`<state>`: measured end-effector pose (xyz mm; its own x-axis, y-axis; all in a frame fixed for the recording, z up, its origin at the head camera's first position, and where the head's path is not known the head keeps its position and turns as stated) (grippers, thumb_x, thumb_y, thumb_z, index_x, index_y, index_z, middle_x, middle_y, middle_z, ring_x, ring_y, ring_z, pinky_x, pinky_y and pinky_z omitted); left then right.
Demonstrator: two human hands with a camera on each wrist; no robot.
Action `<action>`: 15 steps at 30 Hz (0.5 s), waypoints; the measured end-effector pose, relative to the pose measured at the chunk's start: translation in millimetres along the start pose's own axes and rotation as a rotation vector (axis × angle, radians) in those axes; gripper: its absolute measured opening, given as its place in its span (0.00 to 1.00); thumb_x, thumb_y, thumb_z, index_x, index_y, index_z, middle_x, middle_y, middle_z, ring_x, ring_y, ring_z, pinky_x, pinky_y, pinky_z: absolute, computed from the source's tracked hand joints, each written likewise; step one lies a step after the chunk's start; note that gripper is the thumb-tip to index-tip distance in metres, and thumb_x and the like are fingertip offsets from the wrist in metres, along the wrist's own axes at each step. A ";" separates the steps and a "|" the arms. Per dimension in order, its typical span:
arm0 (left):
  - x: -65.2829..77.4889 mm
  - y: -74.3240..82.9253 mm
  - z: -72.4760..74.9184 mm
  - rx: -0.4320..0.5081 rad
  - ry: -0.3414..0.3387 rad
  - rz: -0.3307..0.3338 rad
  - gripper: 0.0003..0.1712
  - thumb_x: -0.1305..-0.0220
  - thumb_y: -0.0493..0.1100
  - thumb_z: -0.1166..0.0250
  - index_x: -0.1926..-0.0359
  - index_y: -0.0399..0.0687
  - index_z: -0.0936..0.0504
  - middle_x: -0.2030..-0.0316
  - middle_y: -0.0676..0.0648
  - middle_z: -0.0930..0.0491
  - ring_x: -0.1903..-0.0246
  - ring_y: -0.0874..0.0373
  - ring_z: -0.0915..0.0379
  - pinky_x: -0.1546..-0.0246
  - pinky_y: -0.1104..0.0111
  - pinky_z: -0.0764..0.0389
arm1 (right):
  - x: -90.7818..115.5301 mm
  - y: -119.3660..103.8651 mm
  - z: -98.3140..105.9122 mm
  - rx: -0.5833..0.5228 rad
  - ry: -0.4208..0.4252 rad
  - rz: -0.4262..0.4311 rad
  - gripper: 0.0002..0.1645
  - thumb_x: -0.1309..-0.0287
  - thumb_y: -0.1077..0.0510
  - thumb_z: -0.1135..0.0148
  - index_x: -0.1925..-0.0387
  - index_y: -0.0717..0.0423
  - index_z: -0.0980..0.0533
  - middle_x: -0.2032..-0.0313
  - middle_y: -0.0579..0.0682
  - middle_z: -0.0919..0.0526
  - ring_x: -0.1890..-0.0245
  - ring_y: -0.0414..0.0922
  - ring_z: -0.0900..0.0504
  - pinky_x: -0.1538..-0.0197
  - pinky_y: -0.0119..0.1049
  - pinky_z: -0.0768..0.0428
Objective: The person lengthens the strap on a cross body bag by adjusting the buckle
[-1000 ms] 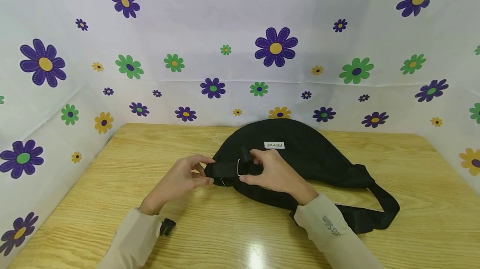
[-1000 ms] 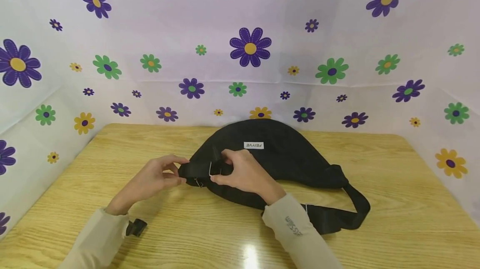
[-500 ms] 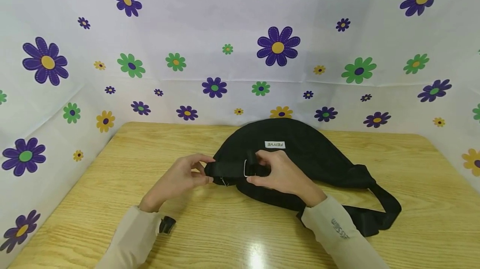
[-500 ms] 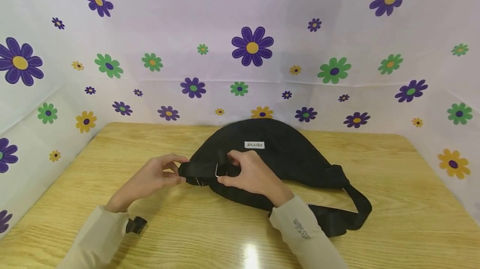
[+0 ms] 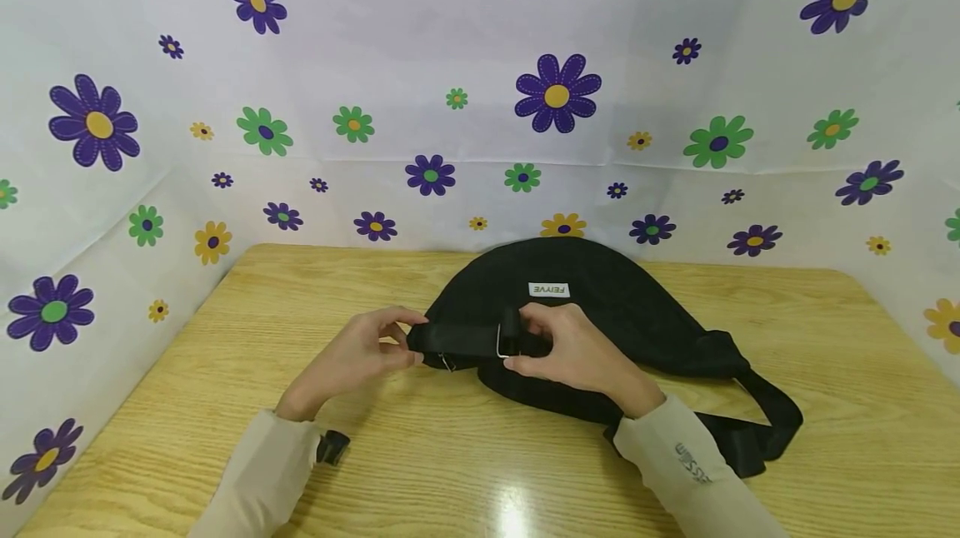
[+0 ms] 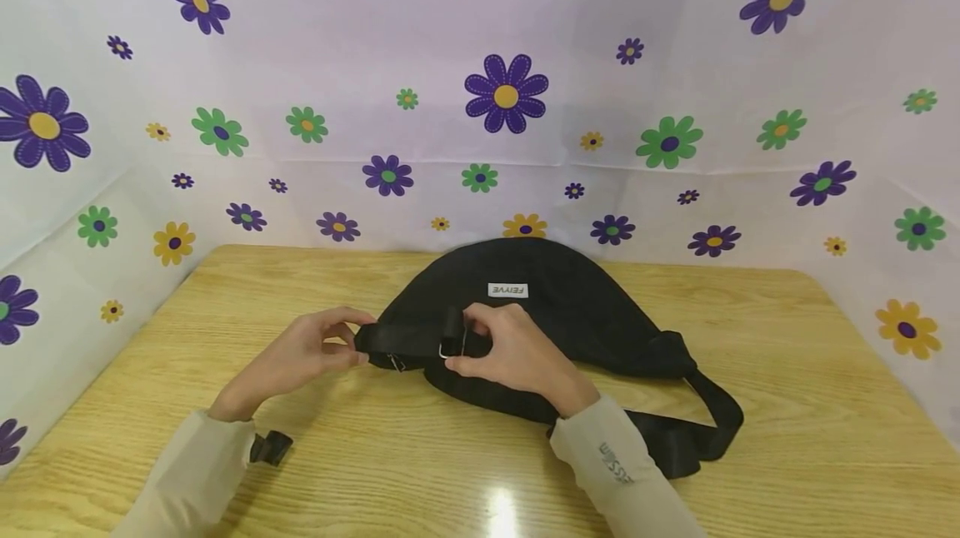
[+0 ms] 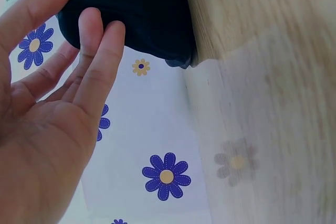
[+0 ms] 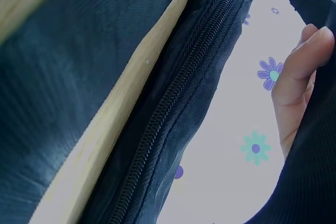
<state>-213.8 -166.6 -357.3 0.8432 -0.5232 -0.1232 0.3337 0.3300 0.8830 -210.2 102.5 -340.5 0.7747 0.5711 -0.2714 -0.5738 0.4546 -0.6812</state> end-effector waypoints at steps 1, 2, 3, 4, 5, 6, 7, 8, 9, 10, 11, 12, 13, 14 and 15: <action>0.0 -0.1 0.1 -0.007 0.001 -0.001 0.25 0.37 0.28 0.33 0.39 0.26 0.25 0.66 0.44 0.20 0.66 0.54 0.21 0.72 0.71 0.26 | 0.5 0.4 0.0 0.005 0.000 -0.001 0.16 0.47 0.57 0.25 0.60 0.58 0.22 0.78 0.38 0.25 0.81 0.35 0.32 0.74 0.30 0.36; 0.1 0.0 0.3 -0.012 0.000 -0.001 0.25 0.37 0.29 0.33 0.39 0.27 0.25 0.66 0.44 0.20 0.66 0.54 0.22 0.73 0.71 0.27 | 0.7 0.8 0.0 0.006 0.001 0.001 0.16 0.47 0.57 0.25 0.60 0.58 0.22 0.78 0.38 0.25 0.81 0.35 0.32 0.74 0.30 0.36; 0.2 0.2 0.5 -0.016 0.000 0.001 0.25 0.37 0.29 0.33 0.39 0.27 0.25 0.66 0.44 0.20 0.66 0.54 0.21 0.74 0.71 0.29 | 1.2 1.2 0.1 0.010 0.003 0.002 0.17 0.47 0.57 0.25 0.59 0.58 0.22 0.78 0.38 0.25 0.81 0.35 0.32 0.74 0.30 0.36; 0.3 0.2 0.6 -0.019 -0.002 0.000 0.25 0.36 0.29 0.33 0.39 0.27 0.25 0.66 0.45 0.20 0.66 0.54 0.22 0.75 0.71 0.30 | 1.6 1.6 0.4 0.010 0.005 0.005 0.17 0.47 0.57 0.25 0.59 0.58 0.21 0.78 0.38 0.25 0.80 0.35 0.32 0.74 0.31 0.36; 0.4 0.1 0.9 -0.020 -0.003 0.003 0.25 0.36 0.30 0.33 0.39 0.28 0.25 0.66 0.45 0.20 0.67 0.54 0.21 0.76 0.71 0.31 | 2.1 2.0 0.8 0.012 0.006 0.008 0.17 0.47 0.57 0.25 0.59 0.59 0.21 0.78 0.38 0.25 0.80 0.35 0.32 0.74 0.31 0.36; 0.6 -0.3 1.2 -0.024 -0.003 0.007 0.25 0.36 0.30 0.33 0.39 0.28 0.25 0.66 0.45 0.20 0.67 0.55 0.21 0.77 0.71 0.32 | 2.5 2.3 1.1 0.011 0.006 0.012 0.17 0.47 0.57 0.25 0.58 0.59 0.21 0.78 0.38 0.25 0.80 0.35 0.32 0.74 0.31 0.36; 0.7 -0.5 1.5 -0.023 -0.004 0.008 0.25 0.36 0.30 0.33 0.39 0.28 0.25 0.66 0.45 0.20 0.67 0.55 0.21 0.77 0.71 0.32 | 3.1 2.7 1.6 0.008 0.007 0.014 0.17 0.47 0.57 0.25 0.58 0.60 0.21 0.78 0.38 0.25 0.80 0.35 0.32 0.74 0.31 0.35; 0.7 -0.6 1.6 -0.020 -0.006 0.007 0.25 0.36 0.30 0.33 0.39 0.28 0.26 0.66 0.45 0.20 0.67 0.55 0.21 0.77 0.71 0.32 | 3.5 2.8 2.1 0.005 0.008 0.018 0.17 0.47 0.57 0.25 0.58 0.60 0.21 0.78 0.38 0.25 0.80 0.35 0.32 0.73 0.31 0.35; 0.8 -0.8 1.9 -0.021 -0.007 0.009 0.25 0.36 0.30 0.33 0.39 0.28 0.26 0.66 0.45 0.19 0.67 0.55 0.21 0.77 0.71 0.33 | 4.0 2.8 2.5 0.004 0.009 0.021 0.18 0.47 0.57 0.25 0.58 0.60 0.21 0.78 0.38 0.25 0.80 0.35 0.31 0.73 0.31 0.35; 0.9 -1.1 2.2 -0.023 -0.007 0.010 0.25 0.36 0.30 0.34 0.39 0.28 0.26 0.66 0.45 0.19 0.66 0.55 0.21 0.77 0.71 0.33 | 4.5 3.0 2.9 0.002 0.008 0.023 0.17 0.47 0.58 0.25 0.58 0.60 0.21 0.77 0.38 0.25 0.80 0.35 0.31 0.73 0.31 0.35; 0.9 -1.4 2.4 -0.021 -0.007 0.011 0.25 0.36 0.29 0.34 0.39 0.28 0.26 0.66 0.44 0.19 0.66 0.55 0.21 0.77 0.71 0.33 | 4.9 3.2 3.3 0.005 0.009 0.025 0.17 0.48 0.58 0.25 0.58 0.60 0.21 0.78 0.38 0.25 0.80 0.35 0.32 0.73 0.31 0.35; 0.9 -1.5 2.6 -0.020 -0.009 0.010 0.25 0.36 0.29 0.34 0.39 0.28 0.26 0.66 0.44 0.19 0.66 0.54 0.20 0.77 0.72 0.33 | 5.4 3.6 3.6 0.002 0.008 0.026 0.17 0.48 0.58 0.25 0.58 0.60 0.21 0.78 0.38 0.25 0.80 0.35 0.32 0.73 0.31 0.34; 0.9 -1.7 2.6 -0.015 -0.010 0.010 0.25 0.36 0.29 0.34 0.39 0.27 0.26 0.65 0.44 0.19 0.65 0.52 0.20 0.77 0.72 0.33 | 5.8 3.8 4.0 0.005 0.009 0.026 0.18 0.48 0.58 0.24 0.58 0.60 0.20 0.78 0.38 0.26 0.80 0.35 0.32 0.73 0.31 0.34; 0.9 -1.9 2.6 -0.012 -0.011 0.013 0.25 0.36 0.29 0.34 0.39 0.27 0.26 0.65 0.43 0.19 0.65 0.50 0.20 0.77 0.72 0.33 | 6.3 4.0 4.3 0.008 0.008 0.027 0.18 0.48 0.58 0.24 0.58 0.59 0.20 0.78 0.38 0.26 0.80 0.35 0.32 0.73 0.31 0.34; 0.9 -2.2 2.6 -0.008 -0.012 0.015 0.25 0.36 0.29 0.35 0.39 0.27 0.26 0.65 0.43 0.19 0.64 0.48 0.19 0.76 0.72 0.32 | 6.8 4.3 4.7 0.011 0.008 0.027 0.18 0.49 0.58 0.24 0.57 0.59 0.20 0.78 0.38 0.26 0.80 0.35 0.31 0.74 0.31 0.34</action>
<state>-214.8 -169.9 -358.2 0.8430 -0.5276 -0.1047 0.3247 0.3438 0.8811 -208.6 111.5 -342.0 0.7608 0.5780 -0.2952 -0.5976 0.4464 -0.6660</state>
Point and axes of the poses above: each hand's wrist, its own x-axis away from the middle knuckle, its own z-axis out of the back of the hand, y = z × x, the point moved 4 cm from there along -x, towards the middle knuckle
